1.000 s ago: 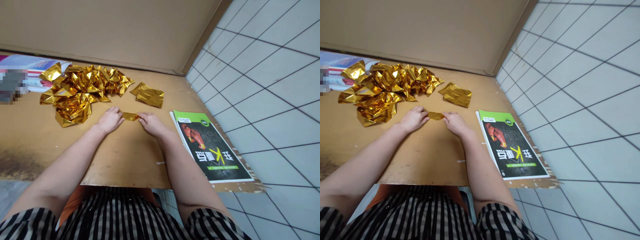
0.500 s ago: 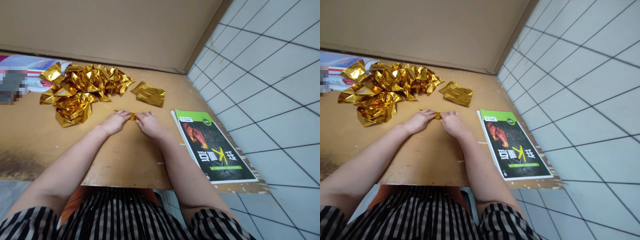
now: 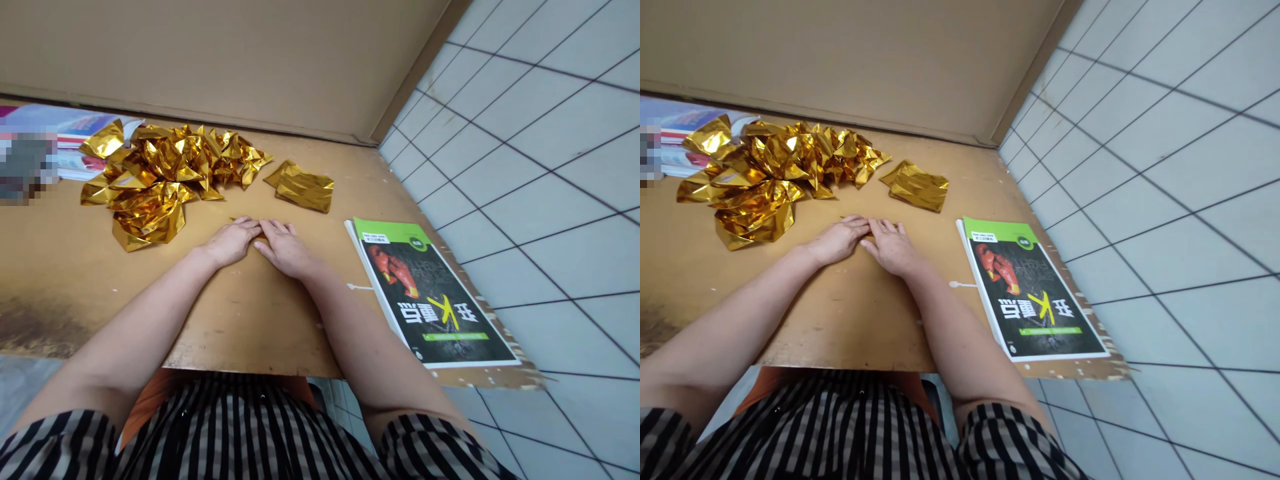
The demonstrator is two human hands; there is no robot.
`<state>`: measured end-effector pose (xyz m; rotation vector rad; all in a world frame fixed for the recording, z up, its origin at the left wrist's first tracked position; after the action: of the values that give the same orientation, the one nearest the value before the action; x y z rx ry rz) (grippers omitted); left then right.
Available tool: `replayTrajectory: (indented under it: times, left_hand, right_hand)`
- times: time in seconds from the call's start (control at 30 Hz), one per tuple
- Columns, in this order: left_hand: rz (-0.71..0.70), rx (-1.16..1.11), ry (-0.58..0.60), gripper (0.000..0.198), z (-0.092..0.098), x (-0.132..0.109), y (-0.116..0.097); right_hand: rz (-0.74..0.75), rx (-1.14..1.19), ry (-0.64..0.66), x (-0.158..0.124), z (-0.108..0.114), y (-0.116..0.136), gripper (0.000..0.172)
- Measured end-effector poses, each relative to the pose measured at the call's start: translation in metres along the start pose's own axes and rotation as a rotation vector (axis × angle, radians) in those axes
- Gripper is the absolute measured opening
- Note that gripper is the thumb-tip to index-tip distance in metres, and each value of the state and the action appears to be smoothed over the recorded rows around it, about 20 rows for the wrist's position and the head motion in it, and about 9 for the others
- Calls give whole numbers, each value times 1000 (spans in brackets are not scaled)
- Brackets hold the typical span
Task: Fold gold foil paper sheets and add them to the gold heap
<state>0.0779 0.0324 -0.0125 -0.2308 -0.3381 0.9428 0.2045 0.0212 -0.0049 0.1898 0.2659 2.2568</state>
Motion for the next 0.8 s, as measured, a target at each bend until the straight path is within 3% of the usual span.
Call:
replayTrajectory:
  times: [0.23,0.43,0.57,0.8]
  left_hand:
    - [1,-20,-20,45,4,-1,1]
    - [29,-18,-24,35,11,-4,22]
    - [85,-18,-31,32,19,-8,35]
    - [143,-14,-182,23,17,-4,41]
  right_hand:
    - [-6,-1,61,-4,3,-4,56]
    - [-41,-4,75,-10,15,-10,48]
    - [-45,-25,-13,-11,20,-20,41]
    - [-140,-42,-234,-2,18,-37,34]
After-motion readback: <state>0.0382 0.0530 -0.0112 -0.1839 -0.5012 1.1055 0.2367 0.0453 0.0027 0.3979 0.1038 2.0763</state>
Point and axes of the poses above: each hand's wrist, its own x-axis towards the middle knuckle, its own z-axis out of the back of the hand, y = z × x, the point moved 4 cm from there along x, towards the middle knuckle, and after that the axes turned 8 degrees about z, right-handed, at the moved point
